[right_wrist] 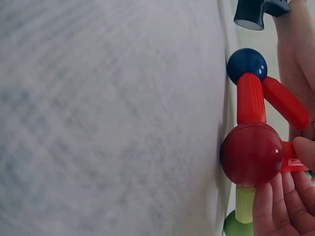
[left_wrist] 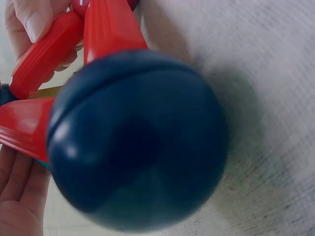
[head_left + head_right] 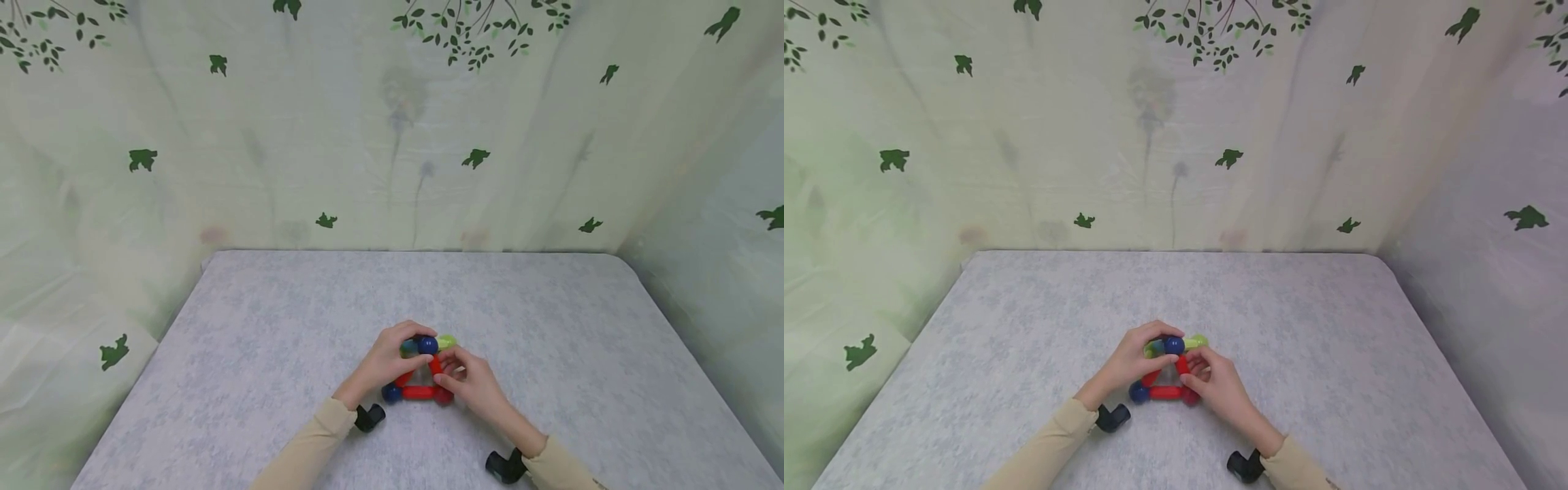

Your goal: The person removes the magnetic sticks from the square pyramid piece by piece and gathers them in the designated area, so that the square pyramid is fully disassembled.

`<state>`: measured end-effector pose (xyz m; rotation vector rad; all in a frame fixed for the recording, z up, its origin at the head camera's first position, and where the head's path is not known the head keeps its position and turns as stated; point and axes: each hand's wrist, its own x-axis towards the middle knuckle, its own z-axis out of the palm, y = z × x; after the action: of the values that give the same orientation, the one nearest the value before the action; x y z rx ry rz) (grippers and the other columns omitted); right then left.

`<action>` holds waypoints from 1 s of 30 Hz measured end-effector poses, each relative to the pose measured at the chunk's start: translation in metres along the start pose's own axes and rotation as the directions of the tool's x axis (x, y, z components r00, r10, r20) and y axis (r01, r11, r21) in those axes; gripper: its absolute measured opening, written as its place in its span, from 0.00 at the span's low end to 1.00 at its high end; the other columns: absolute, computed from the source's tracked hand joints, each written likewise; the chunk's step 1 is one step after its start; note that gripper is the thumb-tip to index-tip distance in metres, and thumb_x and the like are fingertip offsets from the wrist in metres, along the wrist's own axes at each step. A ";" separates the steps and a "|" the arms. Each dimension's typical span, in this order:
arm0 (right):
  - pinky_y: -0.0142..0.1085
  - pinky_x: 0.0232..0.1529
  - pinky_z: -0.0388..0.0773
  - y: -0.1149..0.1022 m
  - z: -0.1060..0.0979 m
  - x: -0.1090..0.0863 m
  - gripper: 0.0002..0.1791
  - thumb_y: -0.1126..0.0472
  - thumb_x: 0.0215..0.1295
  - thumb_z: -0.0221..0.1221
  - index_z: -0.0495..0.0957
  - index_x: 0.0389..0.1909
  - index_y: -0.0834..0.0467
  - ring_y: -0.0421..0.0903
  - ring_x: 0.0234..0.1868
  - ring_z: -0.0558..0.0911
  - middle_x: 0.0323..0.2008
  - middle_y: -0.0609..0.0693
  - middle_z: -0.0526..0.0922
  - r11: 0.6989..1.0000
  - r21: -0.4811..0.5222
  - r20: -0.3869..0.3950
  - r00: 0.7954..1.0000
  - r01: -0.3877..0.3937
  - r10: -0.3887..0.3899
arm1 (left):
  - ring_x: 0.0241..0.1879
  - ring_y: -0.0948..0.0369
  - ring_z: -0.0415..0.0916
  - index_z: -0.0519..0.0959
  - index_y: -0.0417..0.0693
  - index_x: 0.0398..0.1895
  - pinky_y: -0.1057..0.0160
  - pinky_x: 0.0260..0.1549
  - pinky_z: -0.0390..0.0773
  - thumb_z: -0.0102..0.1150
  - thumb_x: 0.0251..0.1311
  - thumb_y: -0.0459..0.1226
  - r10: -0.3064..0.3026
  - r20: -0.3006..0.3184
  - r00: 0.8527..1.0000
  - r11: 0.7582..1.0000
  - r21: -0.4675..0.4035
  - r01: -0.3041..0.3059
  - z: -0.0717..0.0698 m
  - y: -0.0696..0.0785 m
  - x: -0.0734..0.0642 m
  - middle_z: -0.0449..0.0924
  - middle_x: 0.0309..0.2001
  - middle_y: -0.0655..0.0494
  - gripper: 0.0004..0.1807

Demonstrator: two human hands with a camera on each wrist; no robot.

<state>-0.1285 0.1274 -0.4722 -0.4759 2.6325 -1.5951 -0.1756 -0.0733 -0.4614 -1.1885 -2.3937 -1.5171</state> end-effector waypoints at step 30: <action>0.52 0.55 0.71 0.007 -0.026 0.028 0.15 0.71 0.60 0.62 0.76 0.48 0.61 0.52 0.50 0.77 0.46 0.52 0.80 0.998 -0.014 0.011 0.998 0.065 -0.065 | 0.51 0.58 0.72 0.73 0.43 0.53 0.52 0.53 0.73 0.67 0.57 0.35 -0.051 -0.036 0.998 0.999 0.009 0.051 0.000 0.002 0.002 0.74 0.51 0.44 0.22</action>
<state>-0.1619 0.1452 -0.4619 -0.5750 2.6493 -1.5878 -0.1756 -0.0718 -0.4596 -1.0973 -2.4235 -1.5248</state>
